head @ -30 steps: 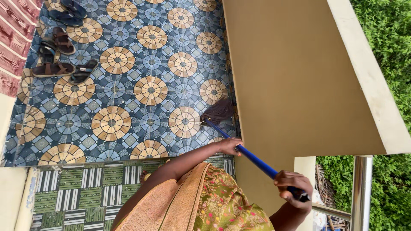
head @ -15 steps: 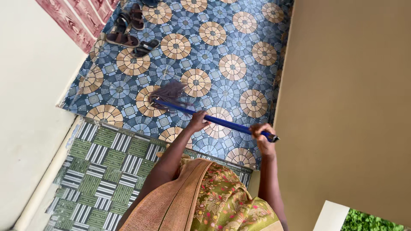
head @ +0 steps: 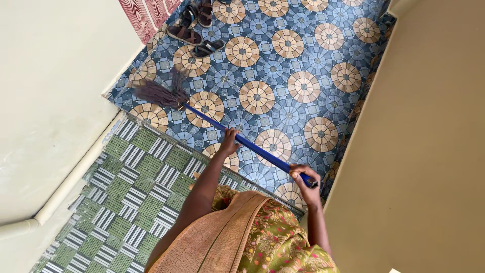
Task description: The person sweeps a tiled floor using a broom with a blue handle. They move the broom back and forth across the patterned tiles, working around several pairs of sandals placed near the wall.
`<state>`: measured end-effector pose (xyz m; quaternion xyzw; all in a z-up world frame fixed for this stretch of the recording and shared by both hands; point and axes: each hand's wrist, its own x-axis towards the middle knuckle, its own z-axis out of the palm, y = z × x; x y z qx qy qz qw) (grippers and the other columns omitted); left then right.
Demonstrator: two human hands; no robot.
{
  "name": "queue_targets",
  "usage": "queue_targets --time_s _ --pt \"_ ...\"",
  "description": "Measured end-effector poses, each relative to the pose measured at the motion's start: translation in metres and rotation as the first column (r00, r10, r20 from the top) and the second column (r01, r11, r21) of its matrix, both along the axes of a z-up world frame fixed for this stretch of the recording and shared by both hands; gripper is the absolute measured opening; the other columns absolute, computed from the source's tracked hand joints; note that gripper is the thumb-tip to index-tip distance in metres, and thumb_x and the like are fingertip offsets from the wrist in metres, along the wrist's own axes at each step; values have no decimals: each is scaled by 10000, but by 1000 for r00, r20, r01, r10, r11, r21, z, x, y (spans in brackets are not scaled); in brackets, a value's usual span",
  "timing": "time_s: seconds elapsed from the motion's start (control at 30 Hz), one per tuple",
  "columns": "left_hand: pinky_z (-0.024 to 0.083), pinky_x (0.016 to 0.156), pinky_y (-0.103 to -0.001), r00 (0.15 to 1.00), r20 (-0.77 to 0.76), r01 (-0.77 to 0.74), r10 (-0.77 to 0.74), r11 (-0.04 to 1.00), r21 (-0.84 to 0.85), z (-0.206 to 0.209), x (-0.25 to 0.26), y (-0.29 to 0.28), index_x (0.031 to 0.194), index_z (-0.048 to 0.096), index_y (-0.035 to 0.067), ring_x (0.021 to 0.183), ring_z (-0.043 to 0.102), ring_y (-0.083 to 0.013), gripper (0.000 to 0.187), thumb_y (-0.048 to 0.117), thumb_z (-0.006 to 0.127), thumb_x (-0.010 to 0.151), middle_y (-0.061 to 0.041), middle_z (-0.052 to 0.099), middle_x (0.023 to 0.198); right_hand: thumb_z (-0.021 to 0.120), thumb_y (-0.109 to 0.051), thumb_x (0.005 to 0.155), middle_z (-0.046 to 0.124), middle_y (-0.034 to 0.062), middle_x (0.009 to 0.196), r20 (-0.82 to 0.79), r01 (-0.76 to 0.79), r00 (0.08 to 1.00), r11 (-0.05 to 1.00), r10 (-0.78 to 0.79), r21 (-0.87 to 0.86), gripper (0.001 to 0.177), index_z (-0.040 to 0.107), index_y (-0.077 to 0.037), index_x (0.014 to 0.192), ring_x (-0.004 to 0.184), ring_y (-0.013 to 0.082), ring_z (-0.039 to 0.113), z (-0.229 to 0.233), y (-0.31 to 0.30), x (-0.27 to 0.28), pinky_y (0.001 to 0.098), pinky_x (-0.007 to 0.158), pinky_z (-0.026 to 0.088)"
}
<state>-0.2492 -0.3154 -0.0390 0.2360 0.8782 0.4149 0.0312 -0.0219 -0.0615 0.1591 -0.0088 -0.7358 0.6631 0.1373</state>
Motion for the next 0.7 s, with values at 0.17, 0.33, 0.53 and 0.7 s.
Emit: queue_targets --time_s 0.17,0.33,0.53,0.7 --pt "122 1229 -650 970 -5 242 -243 966 88 -6 47 76 1229 567 207 1373 506 -306 621 50 847 698 -53 636 1303 727 -210 969 678 105 842 -132 56 990 998 -53 19 206 692 -18 904 872 238 661 80 25 87 487 980 562" --pt "157 1242 -603 825 74 545 -560 824 154 3 118 170 1287 564 203 1358 494 -343 588 113 838 775 -83 628 1286 723 -322 976 627 56 628 -365 64 931 995 -30 82 338 694 -23 820 557 183 617 152 28 150 385 645 582" --pt "295 1109 -524 378 96 846 -921 385 367 24 238 259 1324 511 120 1210 554 -283 593 199 813 820 -94 631 1177 723 -312 952 653 25 562 -469 120 883 965 4 233 336 710 -18 789 464 153 641 215 -3 200 304 477 530" --pt "460 978 -420 76 134 899 -988 126 419 30 281 270 1158 565 110 1128 575 -254 430 246 801 825 -84 596 1121 743 -325 961 661 55 661 -322 130 947 898 14 421 332 702 -5 883 533 223 666 231 -21 208 352 536 541"
